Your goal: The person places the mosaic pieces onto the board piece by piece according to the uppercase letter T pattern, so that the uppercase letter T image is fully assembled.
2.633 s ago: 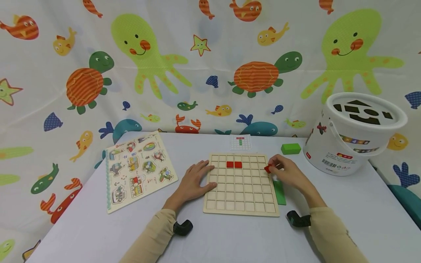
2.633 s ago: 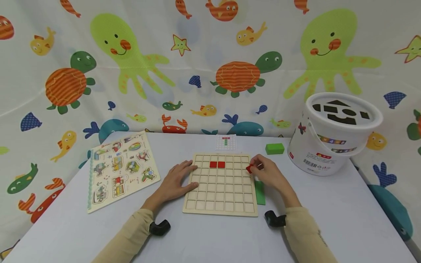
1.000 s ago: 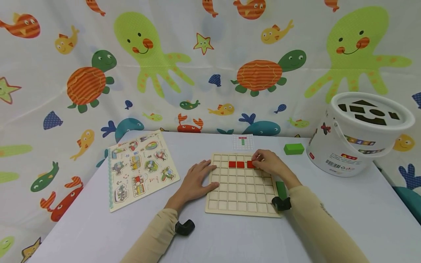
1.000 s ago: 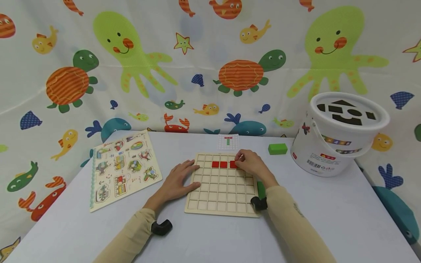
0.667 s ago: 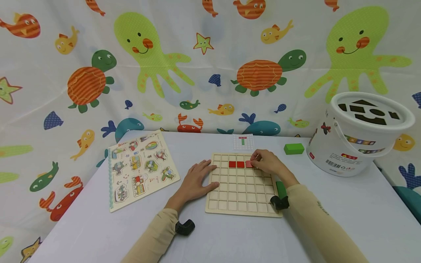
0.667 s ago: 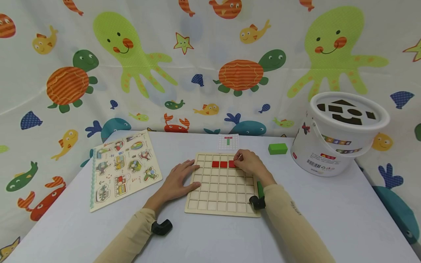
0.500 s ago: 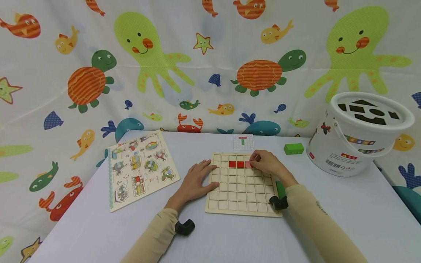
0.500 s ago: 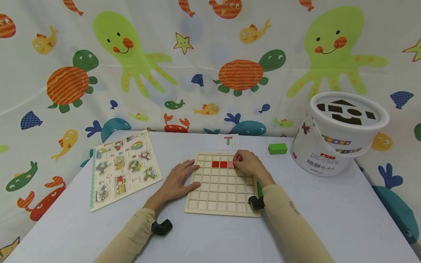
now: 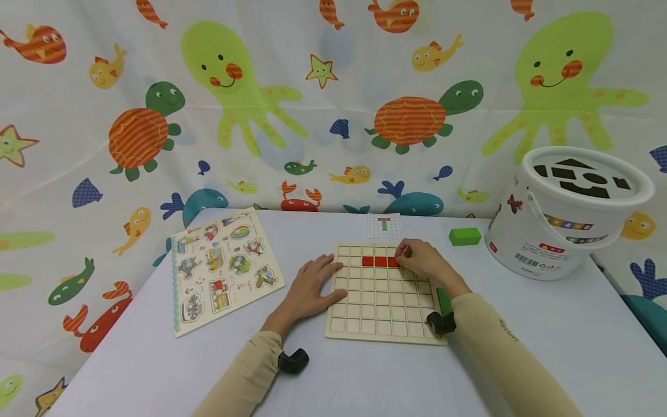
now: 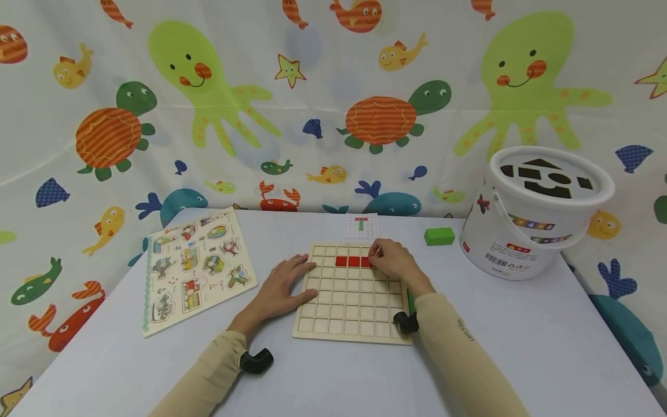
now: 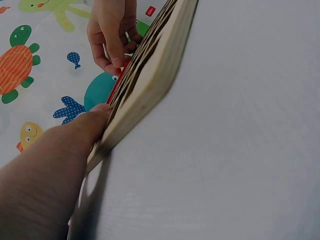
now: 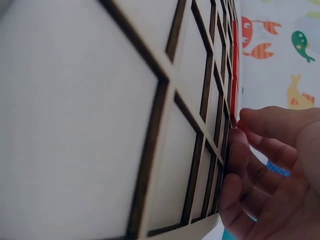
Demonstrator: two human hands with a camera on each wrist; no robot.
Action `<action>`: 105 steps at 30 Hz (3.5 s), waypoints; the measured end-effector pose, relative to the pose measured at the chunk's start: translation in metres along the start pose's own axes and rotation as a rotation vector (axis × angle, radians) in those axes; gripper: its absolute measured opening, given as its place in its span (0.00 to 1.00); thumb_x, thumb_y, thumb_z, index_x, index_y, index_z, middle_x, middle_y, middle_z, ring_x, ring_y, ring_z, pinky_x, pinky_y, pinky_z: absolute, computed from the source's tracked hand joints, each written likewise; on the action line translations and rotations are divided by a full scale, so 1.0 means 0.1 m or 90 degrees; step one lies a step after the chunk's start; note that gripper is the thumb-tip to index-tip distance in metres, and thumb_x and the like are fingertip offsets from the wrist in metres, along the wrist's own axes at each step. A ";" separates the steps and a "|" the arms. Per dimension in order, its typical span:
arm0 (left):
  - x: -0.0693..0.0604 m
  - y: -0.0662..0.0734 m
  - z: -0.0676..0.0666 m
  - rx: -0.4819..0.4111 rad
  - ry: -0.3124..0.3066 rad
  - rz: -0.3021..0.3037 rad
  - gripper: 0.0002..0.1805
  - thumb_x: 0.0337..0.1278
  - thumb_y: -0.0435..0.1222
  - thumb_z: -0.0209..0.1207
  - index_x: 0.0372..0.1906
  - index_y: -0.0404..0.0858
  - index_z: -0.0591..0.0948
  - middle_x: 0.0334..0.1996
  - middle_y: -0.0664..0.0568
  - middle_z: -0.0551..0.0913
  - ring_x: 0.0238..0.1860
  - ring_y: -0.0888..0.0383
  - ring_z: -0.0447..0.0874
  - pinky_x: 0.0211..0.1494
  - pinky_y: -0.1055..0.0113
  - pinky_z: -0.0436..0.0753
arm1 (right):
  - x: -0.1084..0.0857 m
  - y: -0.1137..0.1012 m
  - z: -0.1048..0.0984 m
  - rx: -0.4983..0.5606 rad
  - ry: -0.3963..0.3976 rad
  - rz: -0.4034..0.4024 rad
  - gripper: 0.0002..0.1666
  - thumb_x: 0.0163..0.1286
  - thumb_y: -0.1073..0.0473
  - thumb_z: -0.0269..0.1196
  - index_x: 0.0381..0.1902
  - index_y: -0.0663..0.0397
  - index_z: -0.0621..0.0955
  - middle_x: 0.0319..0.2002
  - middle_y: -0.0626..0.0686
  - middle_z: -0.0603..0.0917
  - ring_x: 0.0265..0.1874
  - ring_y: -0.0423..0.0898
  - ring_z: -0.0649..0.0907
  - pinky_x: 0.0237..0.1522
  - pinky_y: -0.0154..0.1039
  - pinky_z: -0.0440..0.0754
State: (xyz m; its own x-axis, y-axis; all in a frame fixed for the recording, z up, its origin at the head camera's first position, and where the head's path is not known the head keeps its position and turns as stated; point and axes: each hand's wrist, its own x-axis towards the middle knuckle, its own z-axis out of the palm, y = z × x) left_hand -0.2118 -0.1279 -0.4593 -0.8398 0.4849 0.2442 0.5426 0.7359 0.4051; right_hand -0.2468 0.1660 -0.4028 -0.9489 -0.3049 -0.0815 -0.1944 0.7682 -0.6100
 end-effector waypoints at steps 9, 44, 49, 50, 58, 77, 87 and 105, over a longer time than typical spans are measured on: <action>0.00 0.00 0.02 0.001 0.013 0.005 0.34 0.55 0.58 0.57 0.65 0.47 0.71 0.70 0.46 0.65 0.73 0.47 0.57 0.72 0.44 0.56 | -0.09 0.06 -0.05 0.021 0.006 -0.014 0.08 0.70 0.57 0.56 0.39 0.56 0.78 0.37 0.56 0.82 0.34 0.47 0.79 0.35 0.38 0.78; 0.00 0.00 0.01 -0.003 0.018 0.017 0.34 0.55 0.56 0.58 0.65 0.46 0.71 0.69 0.44 0.65 0.72 0.45 0.57 0.71 0.42 0.56 | -0.91 0.39 -0.21 -0.040 0.041 -0.011 0.07 0.67 0.58 0.60 0.40 0.55 0.79 0.32 0.48 0.80 0.29 0.42 0.75 0.27 0.31 0.74; 0.00 -0.01 0.01 0.006 0.005 0.005 0.35 0.55 0.58 0.57 0.66 0.48 0.70 0.70 0.46 0.64 0.73 0.47 0.56 0.72 0.44 0.55 | -1.00 0.47 -0.21 -0.044 0.032 -0.015 0.11 0.64 0.59 0.62 0.43 0.55 0.79 0.33 0.48 0.78 0.29 0.41 0.74 0.27 0.31 0.73; 0.00 -0.01 0.01 0.007 0.005 0.004 0.35 0.55 0.58 0.56 0.66 0.48 0.69 0.70 0.46 0.64 0.73 0.47 0.56 0.73 0.45 0.55 | -1.01 0.48 -0.21 -0.044 0.029 -0.015 0.11 0.64 0.59 0.63 0.44 0.55 0.78 0.33 0.48 0.78 0.29 0.41 0.74 0.27 0.31 0.73; -0.02 0.00 0.00 0.000 0.011 0.023 0.39 0.54 0.58 0.57 0.69 0.47 0.66 0.74 0.49 0.55 0.73 0.48 0.56 0.72 0.43 0.55 | -1.07 0.51 -0.20 -0.058 0.014 -0.021 0.15 0.63 0.58 0.64 0.48 0.55 0.79 0.33 0.47 0.77 0.28 0.40 0.73 0.26 0.31 0.71; -0.04 0.00 -0.07 0.066 -0.111 0.070 0.50 0.46 0.68 0.56 0.74 0.52 0.55 0.76 0.53 0.49 0.76 0.47 0.43 0.74 0.42 0.44 | -1.02 0.51 -0.19 -0.028 0.024 0.004 0.11 0.63 0.61 0.64 0.43 0.53 0.77 0.35 0.49 0.78 0.30 0.43 0.73 0.28 0.31 0.71; -0.02 0.04 -0.06 0.068 -0.117 0.027 0.48 0.49 0.67 0.55 0.74 0.55 0.54 0.77 0.49 0.44 0.77 0.47 0.41 0.75 0.45 0.44 | -0.96 0.48 -0.20 0.022 0.045 0.007 0.07 0.63 0.63 0.61 0.39 0.54 0.75 0.33 0.50 0.79 0.32 0.44 0.76 0.28 0.31 0.75; -0.01 0.06 -0.05 0.065 -0.109 0.012 0.47 0.50 0.66 0.55 0.74 0.54 0.55 0.76 0.48 0.47 0.76 0.46 0.43 0.75 0.44 0.46 | -0.68 0.25 -0.12 0.084 0.085 -0.034 0.08 0.66 0.62 0.60 0.43 0.56 0.78 0.40 0.53 0.82 0.40 0.48 0.81 0.40 0.39 0.79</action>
State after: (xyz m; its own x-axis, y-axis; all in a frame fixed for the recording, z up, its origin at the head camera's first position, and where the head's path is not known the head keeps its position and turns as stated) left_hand -0.2077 -0.1259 -0.4529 -0.8193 0.5657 0.0941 0.5642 0.7658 0.3085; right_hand -0.1902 0.2131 -0.4030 -0.9642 -0.2596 0.0538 -0.2198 0.6697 -0.7094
